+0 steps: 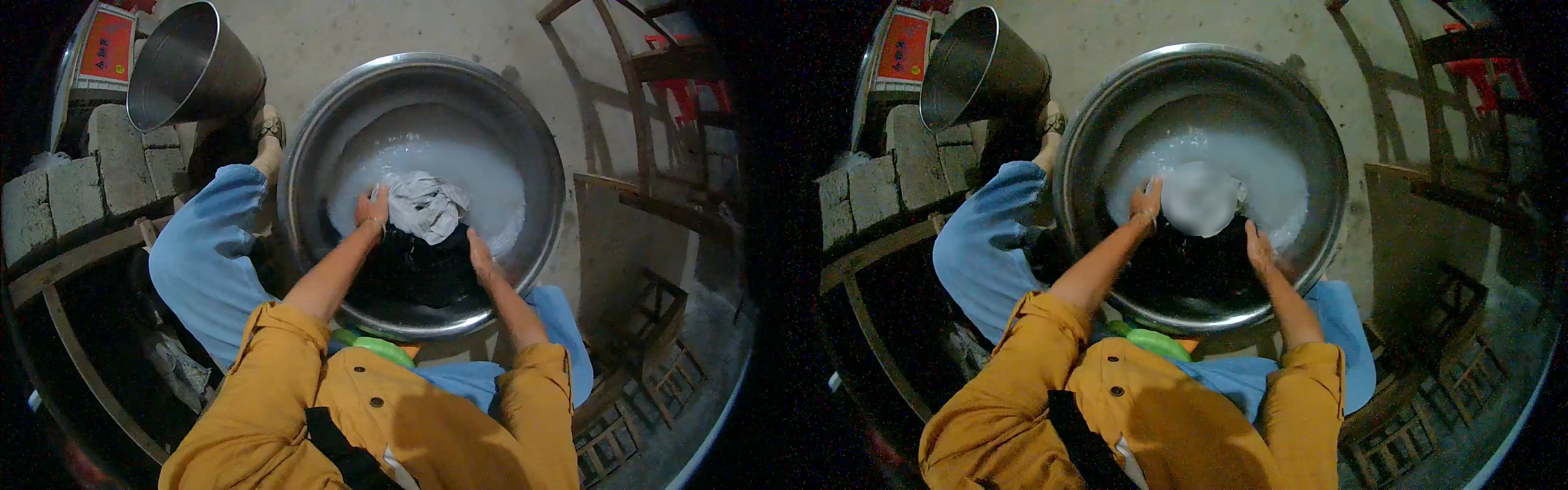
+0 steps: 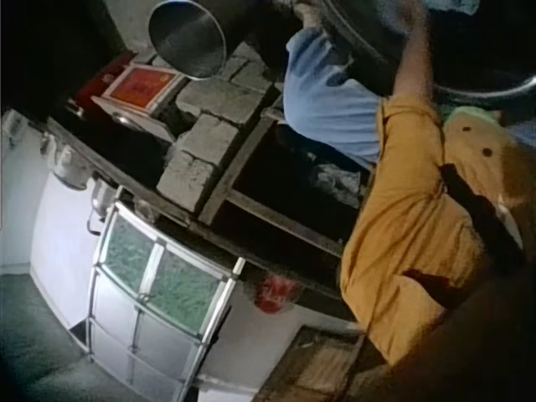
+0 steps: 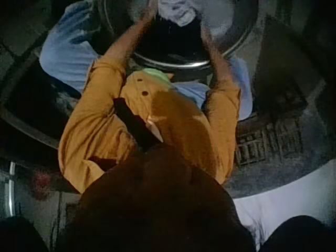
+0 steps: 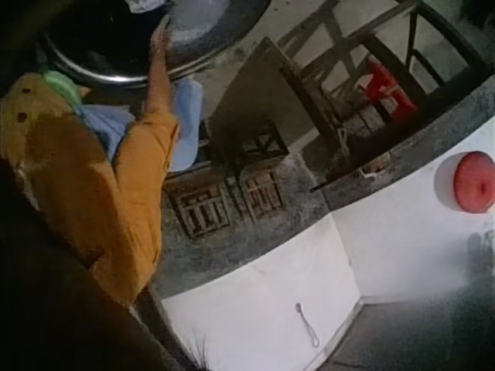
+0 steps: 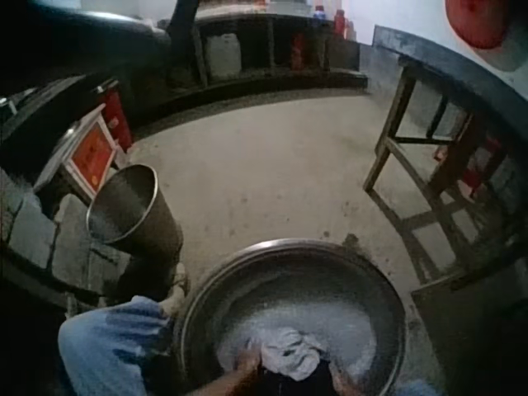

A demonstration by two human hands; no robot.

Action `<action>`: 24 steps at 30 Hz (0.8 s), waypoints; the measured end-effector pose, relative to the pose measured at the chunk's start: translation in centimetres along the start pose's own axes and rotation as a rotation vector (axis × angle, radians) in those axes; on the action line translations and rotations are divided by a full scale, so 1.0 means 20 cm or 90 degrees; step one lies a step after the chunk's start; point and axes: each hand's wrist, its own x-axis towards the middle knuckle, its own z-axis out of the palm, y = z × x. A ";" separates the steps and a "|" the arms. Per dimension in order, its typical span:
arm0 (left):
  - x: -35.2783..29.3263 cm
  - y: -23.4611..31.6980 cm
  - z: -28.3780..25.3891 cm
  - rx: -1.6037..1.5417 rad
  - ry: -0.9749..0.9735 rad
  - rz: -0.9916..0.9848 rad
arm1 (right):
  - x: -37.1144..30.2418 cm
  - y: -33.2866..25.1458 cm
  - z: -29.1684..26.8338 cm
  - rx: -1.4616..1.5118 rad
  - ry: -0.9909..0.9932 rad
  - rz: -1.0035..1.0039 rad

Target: The person hand-washes a small load of clothes in a large metal basin filled with soapy water. They repeatedly submerge, scrub, and wring out dark and light-colored garments using both hands.

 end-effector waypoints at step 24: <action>0.21 0.64 0.08 0.505 -0.217 0.344 | 0.15 -0.87 -0.11 0.365 -0.159 -0.421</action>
